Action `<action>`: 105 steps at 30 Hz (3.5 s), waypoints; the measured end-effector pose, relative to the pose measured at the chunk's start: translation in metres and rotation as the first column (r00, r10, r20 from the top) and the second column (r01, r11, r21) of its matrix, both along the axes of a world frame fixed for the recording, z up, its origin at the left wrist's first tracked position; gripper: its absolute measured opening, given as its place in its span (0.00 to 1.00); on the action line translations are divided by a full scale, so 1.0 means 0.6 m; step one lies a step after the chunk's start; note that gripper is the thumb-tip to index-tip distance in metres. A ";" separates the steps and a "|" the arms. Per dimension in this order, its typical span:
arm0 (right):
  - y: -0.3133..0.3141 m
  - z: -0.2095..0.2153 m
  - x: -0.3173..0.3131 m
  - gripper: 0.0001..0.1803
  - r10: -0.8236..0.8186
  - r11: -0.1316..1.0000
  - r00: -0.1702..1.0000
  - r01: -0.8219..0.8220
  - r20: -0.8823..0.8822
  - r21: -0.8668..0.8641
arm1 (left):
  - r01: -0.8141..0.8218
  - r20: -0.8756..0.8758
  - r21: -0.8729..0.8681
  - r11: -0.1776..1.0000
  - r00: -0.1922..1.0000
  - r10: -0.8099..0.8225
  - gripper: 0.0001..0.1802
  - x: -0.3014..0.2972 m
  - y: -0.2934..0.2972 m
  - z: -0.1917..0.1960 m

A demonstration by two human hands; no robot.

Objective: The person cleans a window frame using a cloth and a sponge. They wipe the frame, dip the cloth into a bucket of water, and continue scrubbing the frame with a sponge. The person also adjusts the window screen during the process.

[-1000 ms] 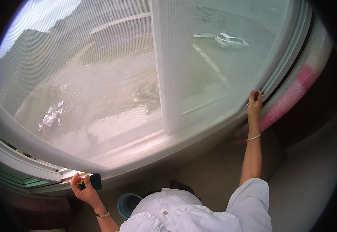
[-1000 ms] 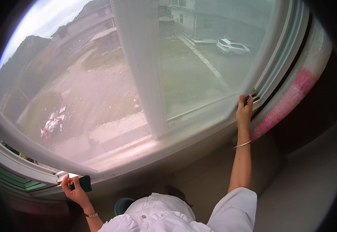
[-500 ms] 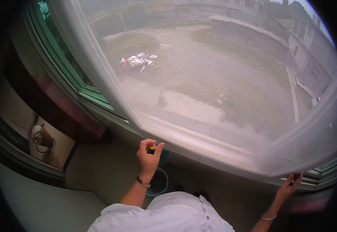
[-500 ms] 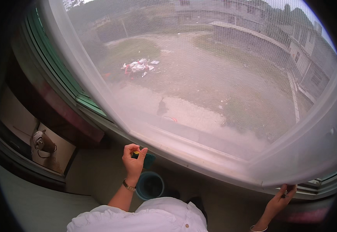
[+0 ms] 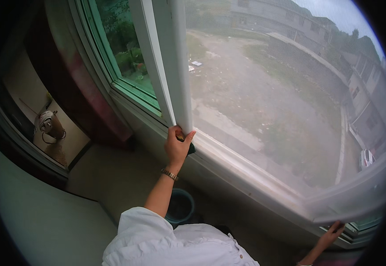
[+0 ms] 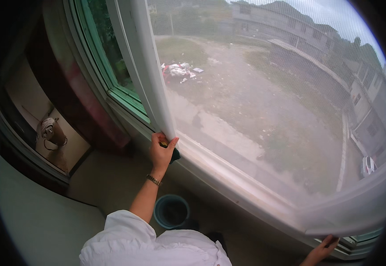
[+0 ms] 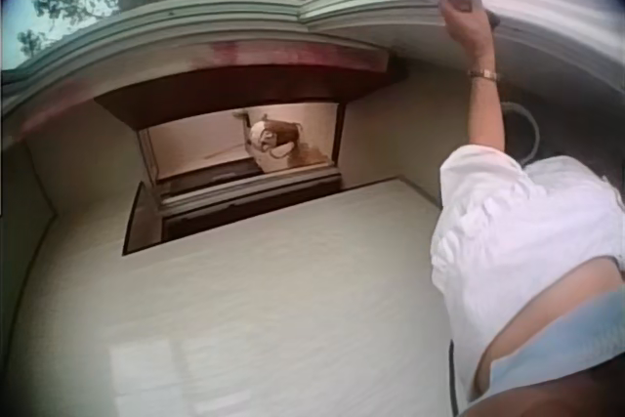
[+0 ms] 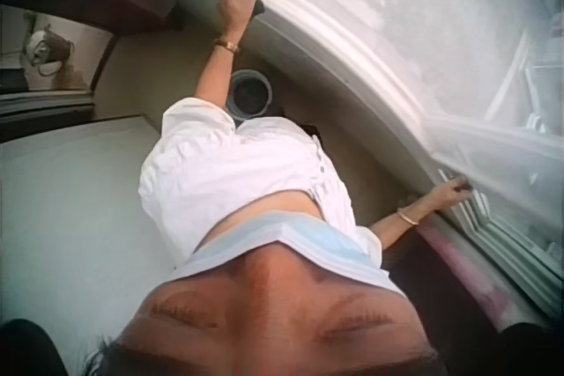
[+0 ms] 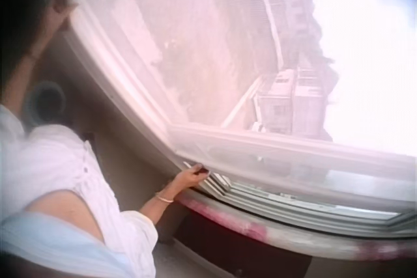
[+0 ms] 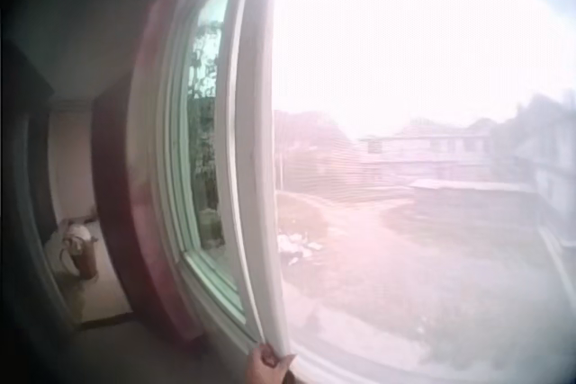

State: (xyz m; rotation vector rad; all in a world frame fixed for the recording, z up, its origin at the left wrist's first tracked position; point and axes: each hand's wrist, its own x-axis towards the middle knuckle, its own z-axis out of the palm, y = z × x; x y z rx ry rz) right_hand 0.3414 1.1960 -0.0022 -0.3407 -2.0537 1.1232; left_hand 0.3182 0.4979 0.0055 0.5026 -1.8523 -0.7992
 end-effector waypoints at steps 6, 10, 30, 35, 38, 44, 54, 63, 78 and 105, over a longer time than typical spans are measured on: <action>-0.067 0.047 0.021 0.30 -0.028 0.996 0.996 0.021 0.085 0.084 | 0.175 -0.095 0.188 0.966 0.983 -0.160 0.36 0.008 -0.006 0.025; -0.064 0.045 0.013 0.32 -0.083 0.965 0.996 0.071 0.041 0.253 | 0.132 0.128 0.169 0.977 0.980 -0.154 0.31 0.012 -0.009 0.033; -0.193 0.033 0.003 0.30 -0.048 0.960 0.998 0.034 0.043 0.278 | 0.023 0.077 0.144 0.989 0.996 -0.034 0.35 0.004 -0.119 0.013; -0.222 0.051 0.014 0.27 0.097 0.982 0.993 -0.106 0.062 0.157 | -0.056 0.022 0.078 0.995 0.998 0.054 0.33 -0.002 -0.152 0.018; -0.264 0.070 0.033 0.26 0.128 0.979 0.986 -0.143 0.111 0.145 | -0.102 0.047 0.054 0.993 0.994 0.100 0.34 0.007 -0.184 0.027; -0.321 0.091 0.025 0.19 0.205 0.957 0.973 -0.222 0.106 0.186 | -0.181 0.135 0.036 0.983 0.975 0.175 0.34 0.001 -0.238 0.026; -0.460 0.162 0.024 0.09 0.425 0.803 0.882 -0.472 0.206 0.364 | -0.289 0.183 0.120 0.950 0.947 0.265 0.32 -0.039 -0.367 0.032; -0.755 0.204 -0.062 0.10 0.698 0.513 0.695 -0.654 0.174 0.556 | -0.287 0.129 0.251 0.924 0.957 0.262 0.21 0.120 -0.502 0.039; -1.074 0.191 -0.156 0.11 0.879 0.227 0.459 -0.639 0.128 0.735 | -0.218 0.206 0.388 0.895 0.968 0.147 0.13 0.245 -0.345 -0.059; -1.099 0.157 -0.153 0.13 0.935 0.278 0.349 -0.830 0.063 0.483 | 0.148 0.068 0.185 0.972 0.984 -0.163 0.37 0.015 -0.070 -0.007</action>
